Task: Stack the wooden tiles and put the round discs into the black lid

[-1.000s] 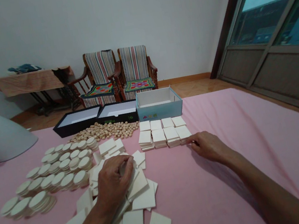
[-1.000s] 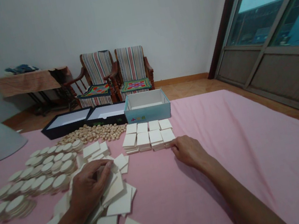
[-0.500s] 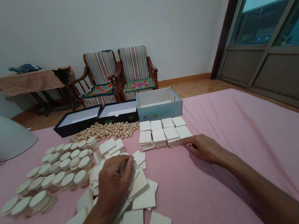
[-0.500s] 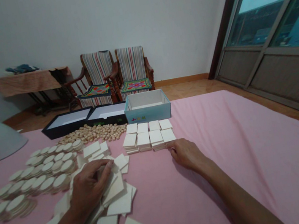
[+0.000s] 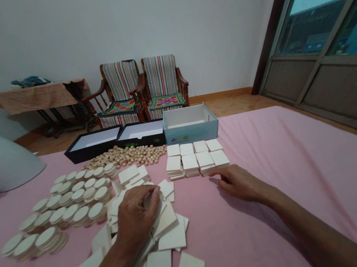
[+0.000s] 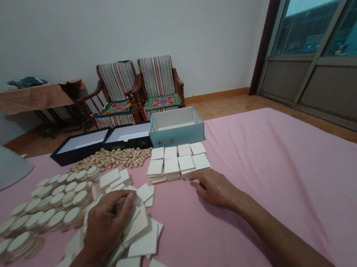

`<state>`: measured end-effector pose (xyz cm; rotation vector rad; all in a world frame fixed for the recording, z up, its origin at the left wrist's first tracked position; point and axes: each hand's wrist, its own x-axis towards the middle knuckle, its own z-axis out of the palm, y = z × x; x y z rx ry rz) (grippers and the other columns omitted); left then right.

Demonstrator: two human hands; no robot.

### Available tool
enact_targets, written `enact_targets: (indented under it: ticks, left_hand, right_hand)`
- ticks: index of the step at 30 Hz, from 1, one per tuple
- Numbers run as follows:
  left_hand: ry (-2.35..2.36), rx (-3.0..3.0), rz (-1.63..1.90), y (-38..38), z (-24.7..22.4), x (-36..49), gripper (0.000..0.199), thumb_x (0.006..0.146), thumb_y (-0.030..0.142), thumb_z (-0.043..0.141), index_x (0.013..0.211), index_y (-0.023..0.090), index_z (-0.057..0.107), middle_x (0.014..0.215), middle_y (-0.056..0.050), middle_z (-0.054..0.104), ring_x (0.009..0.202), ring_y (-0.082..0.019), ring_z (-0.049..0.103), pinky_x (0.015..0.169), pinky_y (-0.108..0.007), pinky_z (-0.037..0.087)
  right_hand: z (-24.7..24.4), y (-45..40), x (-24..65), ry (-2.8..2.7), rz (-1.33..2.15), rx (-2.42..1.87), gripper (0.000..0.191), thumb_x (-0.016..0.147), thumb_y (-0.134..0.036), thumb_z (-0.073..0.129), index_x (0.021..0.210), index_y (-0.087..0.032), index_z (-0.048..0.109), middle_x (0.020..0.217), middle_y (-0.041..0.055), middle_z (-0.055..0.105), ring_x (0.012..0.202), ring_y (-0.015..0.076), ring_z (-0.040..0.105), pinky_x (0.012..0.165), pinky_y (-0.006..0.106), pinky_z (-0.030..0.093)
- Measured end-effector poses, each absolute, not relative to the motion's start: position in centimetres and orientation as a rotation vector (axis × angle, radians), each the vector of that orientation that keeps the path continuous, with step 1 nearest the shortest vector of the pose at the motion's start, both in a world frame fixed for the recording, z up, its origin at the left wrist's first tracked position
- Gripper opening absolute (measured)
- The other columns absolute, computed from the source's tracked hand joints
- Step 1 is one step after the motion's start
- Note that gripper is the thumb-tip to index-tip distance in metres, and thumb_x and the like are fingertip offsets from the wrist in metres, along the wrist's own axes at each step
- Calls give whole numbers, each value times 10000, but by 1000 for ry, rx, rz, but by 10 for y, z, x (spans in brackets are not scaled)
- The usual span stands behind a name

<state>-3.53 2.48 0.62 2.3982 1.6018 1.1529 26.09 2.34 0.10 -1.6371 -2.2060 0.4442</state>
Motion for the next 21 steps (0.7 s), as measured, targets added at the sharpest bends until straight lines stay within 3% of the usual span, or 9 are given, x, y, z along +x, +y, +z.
enact_targets:
  ticks: [2, 11, 21]
  left_hand:
    - [1605, 2399, 1157, 26, 5, -36, 279, 849, 375, 503, 821, 166, 685, 832, -68, 722, 807, -223, 659, 776, -347, 493]
    - [1602, 2385, 1146, 25, 6, -37, 265, 851, 359, 505, 827, 166, 685, 841, -70, 721, 815, -221, 657, 780, -336, 493]
    - [1462, 2424, 1015, 23, 10, -22, 277, 908, 338, 458, 848, 175, 674, 851, -71, 715, 825, -202, 653, 777, -319, 495]
  right_hand:
    - [-1, 23, 258, -2188, 442, -1609, 337, 853, -211, 451, 1137, -229, 631, 1048, 73, 687, 932, 204, 606, 760, 286, 402]
    - [-4, 24, 252, -2202, 435, -1627, 356, 816, -171, 471, 1146, -191, 600, 844, 62, 683, 737, 177, 586, 667, 269, 375]
    - [-11, 20, 246, -2241, 467, -1547, 216, 834, -193, 453, 945, -181, 639, 839, 54, 682, 774, 178, 592, 684, 273, 375]
